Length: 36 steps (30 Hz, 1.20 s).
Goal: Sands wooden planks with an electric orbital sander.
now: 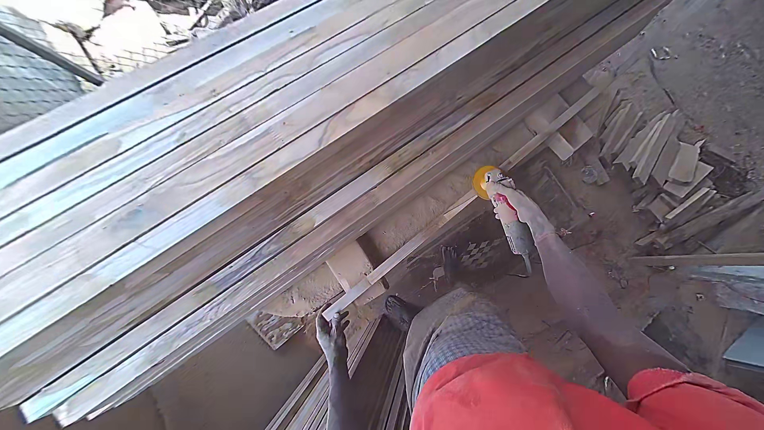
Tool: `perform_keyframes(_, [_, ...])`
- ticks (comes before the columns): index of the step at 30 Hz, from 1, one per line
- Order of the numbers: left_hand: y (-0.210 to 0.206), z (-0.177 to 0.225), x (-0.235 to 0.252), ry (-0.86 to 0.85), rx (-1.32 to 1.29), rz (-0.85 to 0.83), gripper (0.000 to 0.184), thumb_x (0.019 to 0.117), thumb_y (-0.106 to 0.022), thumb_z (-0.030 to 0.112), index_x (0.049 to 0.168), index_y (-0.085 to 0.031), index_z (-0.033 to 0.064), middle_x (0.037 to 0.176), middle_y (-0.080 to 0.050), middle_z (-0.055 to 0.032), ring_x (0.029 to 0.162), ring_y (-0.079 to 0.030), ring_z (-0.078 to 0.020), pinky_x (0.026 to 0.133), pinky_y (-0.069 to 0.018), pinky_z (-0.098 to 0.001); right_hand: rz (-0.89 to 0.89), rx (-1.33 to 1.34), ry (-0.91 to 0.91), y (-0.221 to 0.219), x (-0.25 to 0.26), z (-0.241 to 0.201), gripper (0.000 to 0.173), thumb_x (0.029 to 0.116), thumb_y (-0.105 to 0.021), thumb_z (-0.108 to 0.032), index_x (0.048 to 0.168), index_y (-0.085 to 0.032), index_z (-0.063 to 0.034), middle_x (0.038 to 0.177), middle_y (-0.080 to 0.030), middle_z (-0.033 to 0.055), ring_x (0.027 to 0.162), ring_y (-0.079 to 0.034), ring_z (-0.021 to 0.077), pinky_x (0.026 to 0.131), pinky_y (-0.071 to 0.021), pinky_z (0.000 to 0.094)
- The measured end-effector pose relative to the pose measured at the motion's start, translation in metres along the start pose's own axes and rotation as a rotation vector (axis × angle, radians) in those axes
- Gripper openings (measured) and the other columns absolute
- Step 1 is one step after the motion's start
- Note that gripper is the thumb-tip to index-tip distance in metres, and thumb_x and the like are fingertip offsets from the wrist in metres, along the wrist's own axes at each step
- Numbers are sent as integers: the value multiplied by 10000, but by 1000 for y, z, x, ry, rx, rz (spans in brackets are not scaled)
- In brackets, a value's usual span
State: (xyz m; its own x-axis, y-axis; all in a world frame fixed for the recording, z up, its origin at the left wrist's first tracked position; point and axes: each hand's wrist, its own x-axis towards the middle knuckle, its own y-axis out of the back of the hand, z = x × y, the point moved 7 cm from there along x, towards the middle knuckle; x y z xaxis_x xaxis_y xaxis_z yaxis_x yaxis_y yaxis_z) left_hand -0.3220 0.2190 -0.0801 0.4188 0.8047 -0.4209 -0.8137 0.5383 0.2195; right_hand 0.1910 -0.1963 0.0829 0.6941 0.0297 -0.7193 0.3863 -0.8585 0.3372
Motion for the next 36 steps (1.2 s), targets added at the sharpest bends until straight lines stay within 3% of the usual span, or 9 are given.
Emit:
perform_keyframes(5, [-8, 4, -5, 61, -6, 37, 554, 1046, -512, 262, 1571, -366, 164, 1424, -585, -133, 1048, -718, -284, 744, -637, -496, 134, 142, -9, 105, 82, -33, 664, 910, -600, -695, 1333, -589, -184, 1012, -657, 95, 794, -657, 232, 691, -578, 449])
perform_keyframes(8, [-10, 3, -1, 49, -3, 51, 567, 1049, -510, 268, 1585, -351, 178, 1454, -567, -118, 1022, -719, -270, 724, -634, -476, 285, 197, 32, 162, 108, -50, 728, 927, -550, -717, 1428, -535, -189, 1194, -651, 129, 962, -669, 277, 786, -578, 510])
perform_keyframes(11, [-9, 12, 1, -16, 169, 121, 559, 1055, -482, 282, 1564, -373, 78, 1278, -631, -148, 852, -680, -171, 664, -583, -343, 336, 223, 95, 187, 103, -53, 767, 928, -522, -739, 1490, -483, -219, 1312, -619, 118, 1080, -650, 279, 852, -566, 548])
perform_keyframes(13, [-7, 26, 2, -28, 359, 160, 478, 1102, -406, 294, 1447, -504, -21, 1233, -665, -220, 993, -688, -223, 895, -570, -398, 304, 201, 77, 175, 91, -45, 761, 920, -491, -766, 1451, -508, -222, 1231, -638, 106, 982, -658, 264, 790, -570, 523])
perform_keyframes(14, [-10, 30, 3, -30, 409, 178, 462, 1113, -383, 310, 1332, -612, -28, 1109, -702, -214, 939, -692, -232, 880, -562, -425, 275, 167, 52, 164, 85, -38, 774, 911, -485, -777, 1432, -521, -206, 1198, -650, 118, 945, -665, 273, 775, -571, 525])
perform_keyframes(16, [-14, 26, 7, 19, 378, 149, 455, 1121, -368, 332, 1159, -700, 24, 851, -677, -101, 692, -625, -151, 667, -545, -366, 177, 59, 35, 129, 75, -24, 770, 915, -480, -779, 1405, -537, -188, 1125, -654, 131, 878, -660, 285, 749, -562, 533])
perform_keyframes(20, [-7, -1, 1, 228, 218, 1, 484, 1141, -298, 362, 1278, -671, 86, 886, -715, -113, 670, -675, -205, 575, -564, -383, -38, -135, 5, 11, 50, 30, 745, 863, -611, -755, 1328, -602, -174, 1000, -687, 115, 775, -677, 251, 683, -584, 477])
perform_keyframes(26, [50, -32, -12, 332, -14, 108, 634, 1130, -137, 467, 1473, -503, 79, 1084, -737, -168, 858, -723, -267, 706, -583, -436, -419, -416, 113, -213, -72, 70, 582, 849, -691, -693, 1128, -710, -183, 848, -693, 30, 698, -668, 158, 659, -586, 371])
perform_keyframes(36, [134, -95, -82, 582, -253, 376, 831, 1074, -43, 615, 1411, -567, 65, 1202, -704, -206, 1000, -694, -324, 821, -542, -525, -646, -935, 252, -438, -195, 111, 812, 738, -710, -789, 1092, -694, -58, 1042, -709, 143, 994, -682, 291, 890, -529, 553])
